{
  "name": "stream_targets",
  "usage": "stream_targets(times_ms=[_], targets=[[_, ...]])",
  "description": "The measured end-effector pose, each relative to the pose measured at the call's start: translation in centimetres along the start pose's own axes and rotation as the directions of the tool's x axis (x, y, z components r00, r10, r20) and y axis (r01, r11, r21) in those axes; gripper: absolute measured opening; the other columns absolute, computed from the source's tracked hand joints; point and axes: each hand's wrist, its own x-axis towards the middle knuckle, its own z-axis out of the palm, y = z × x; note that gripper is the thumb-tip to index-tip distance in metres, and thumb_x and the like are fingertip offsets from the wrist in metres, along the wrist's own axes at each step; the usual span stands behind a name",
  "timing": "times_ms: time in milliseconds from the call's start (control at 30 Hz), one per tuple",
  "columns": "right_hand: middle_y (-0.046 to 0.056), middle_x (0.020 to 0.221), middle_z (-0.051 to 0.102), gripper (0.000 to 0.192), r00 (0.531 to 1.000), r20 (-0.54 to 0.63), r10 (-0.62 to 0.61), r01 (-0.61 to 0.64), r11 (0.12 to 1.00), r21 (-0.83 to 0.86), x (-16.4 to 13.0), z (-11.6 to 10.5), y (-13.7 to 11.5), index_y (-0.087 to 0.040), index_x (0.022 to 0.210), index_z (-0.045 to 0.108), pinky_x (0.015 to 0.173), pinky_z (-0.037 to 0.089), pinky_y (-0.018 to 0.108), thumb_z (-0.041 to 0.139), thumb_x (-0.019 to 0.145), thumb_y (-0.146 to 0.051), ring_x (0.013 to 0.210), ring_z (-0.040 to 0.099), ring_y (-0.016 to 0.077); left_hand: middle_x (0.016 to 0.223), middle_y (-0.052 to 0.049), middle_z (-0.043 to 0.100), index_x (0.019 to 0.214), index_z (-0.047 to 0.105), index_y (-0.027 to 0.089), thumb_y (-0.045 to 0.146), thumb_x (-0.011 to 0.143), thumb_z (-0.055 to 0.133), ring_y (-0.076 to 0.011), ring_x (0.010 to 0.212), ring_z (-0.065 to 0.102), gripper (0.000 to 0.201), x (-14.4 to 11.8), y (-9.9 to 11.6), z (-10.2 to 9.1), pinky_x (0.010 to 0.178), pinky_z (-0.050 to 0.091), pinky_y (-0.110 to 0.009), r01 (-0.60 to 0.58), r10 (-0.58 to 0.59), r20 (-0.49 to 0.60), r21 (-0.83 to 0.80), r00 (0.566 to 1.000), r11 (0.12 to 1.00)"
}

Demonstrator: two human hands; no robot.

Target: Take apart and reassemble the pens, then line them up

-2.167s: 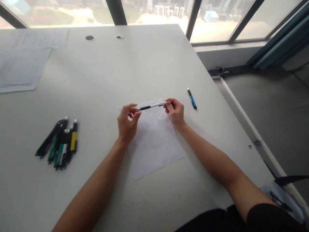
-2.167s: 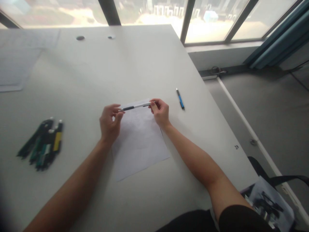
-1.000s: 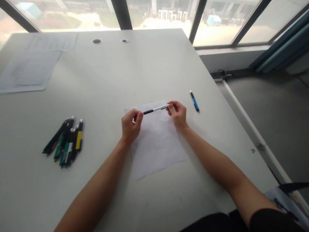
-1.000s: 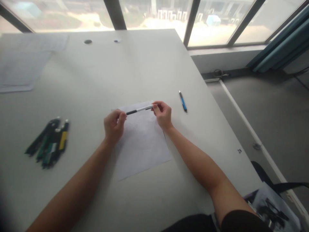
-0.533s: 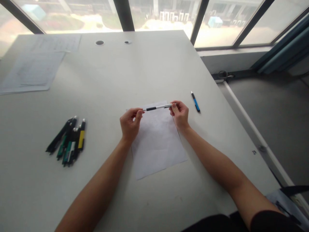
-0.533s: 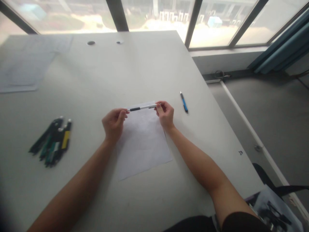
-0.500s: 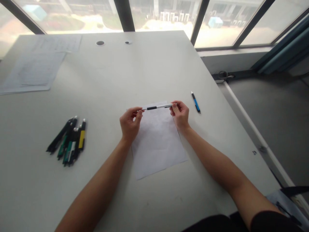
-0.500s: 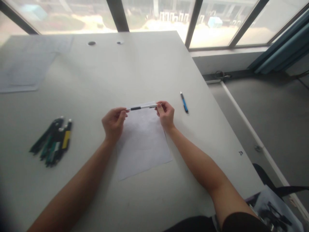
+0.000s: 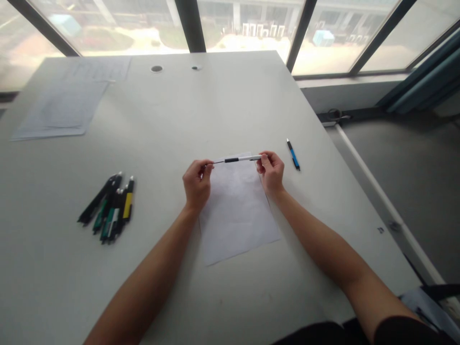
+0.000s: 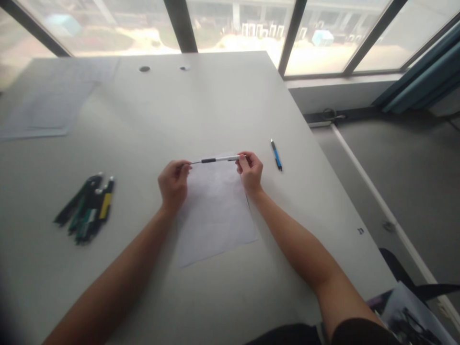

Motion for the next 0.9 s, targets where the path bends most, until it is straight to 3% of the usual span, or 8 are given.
stream_targets(times_ms=[233,400,567,733,900], targets=[[-0.006,0.06,0.045,0.02,0.992,-0.128,0.02,-0.011,0.997,0.076,0.8,-0.2,-1.0,-0.021,0.084,0.058,0.045,0.032,0.021,0.066,0.082,-0.039,0.051,0.043,0.0078,0.081,-0.002,0.066,0.093,0.065,0.019,0.035,0.095,0.056,-0.0129,0.069,0.06,0.019,-0.1,-0.6,0.0,0.065,0.048,-0.025,0.048,-0.05,-0.103,-0.014,0.993,0.999],[-0.007,0.057,0.044,0.015,0.975,-0.221,-0.022,0.05,0.991,0.125,1.3,-0.6,-1.1,-0.019,0.081,0.058,0.042,0.028,0.019,0.065,0.081,-0.032,0.047,0.039,0.0062,0.08,-0.003,0.067,0.094,0.059,0.019,0.042,0.097,0.052,-0.0121,0.066,0.06,0.025,-0.1,0.2,0.1,0.062,0.049,-0.025,0.068,-0.085,-0.12,-0.138,0.989,0.988],[-0.007,0.058,0.048,0.013,0.974,-0.222,-0.031,0.059,0.991,0.118,1.4,-0.8,-0.5,-0.018,0.082,0.058,0.042,0.029,0.018,0.065,0.079,-0.03,0.048,0.041,0.0061,0.076,-0.003,0.068,0.089,0.048,0.022,0.05,0.101,0.041,-0.012,0.06,0.058,0.032,-0.3,1.0,0.3,0.06,0.049,-0.027,0.075,-0.105,-0.118,-0.235,0.987,0.969],[-0.004,0.063,0.055,0.017,0.985,-0.159,-0.07,0.06,0.996,-0.068,1.1,-0.6,-0.1,-0.018,0.086,0.06,0.045,0.034,0.02,0.063,0.082,-0.035,0.051,0.046,0.0081,0.077,-0.003,0.071,0.089,0.04,0.024,0.051,0.102,0.037,-0.0134,0.059,0.058,0.03,-0.5,1.2,0.4,0.06,0.047,-0.03,0.015,-0.065,-0.127,-0.364,0.99,0.931],[0.001,0.075,0.065,0.017,0.982,-0.014,-0.189,0.165,0.89,-0.426,0.4,-0.4,0.1,-0.018,0.09,0.063,0.057,0.045,0.025,0.057,0.089,-0.034,0.061,0.056,0.0125,0.093,-0.007,0.075,0.092,0.04,0.023,0.047,0.104,0.034,-0.0139,0.068,0.061,0.027,-0.7,1.3,0.1,0.067,0.047,-0.031,-0.064,0.036,-0.105,-0.275,0.994,0.959]])
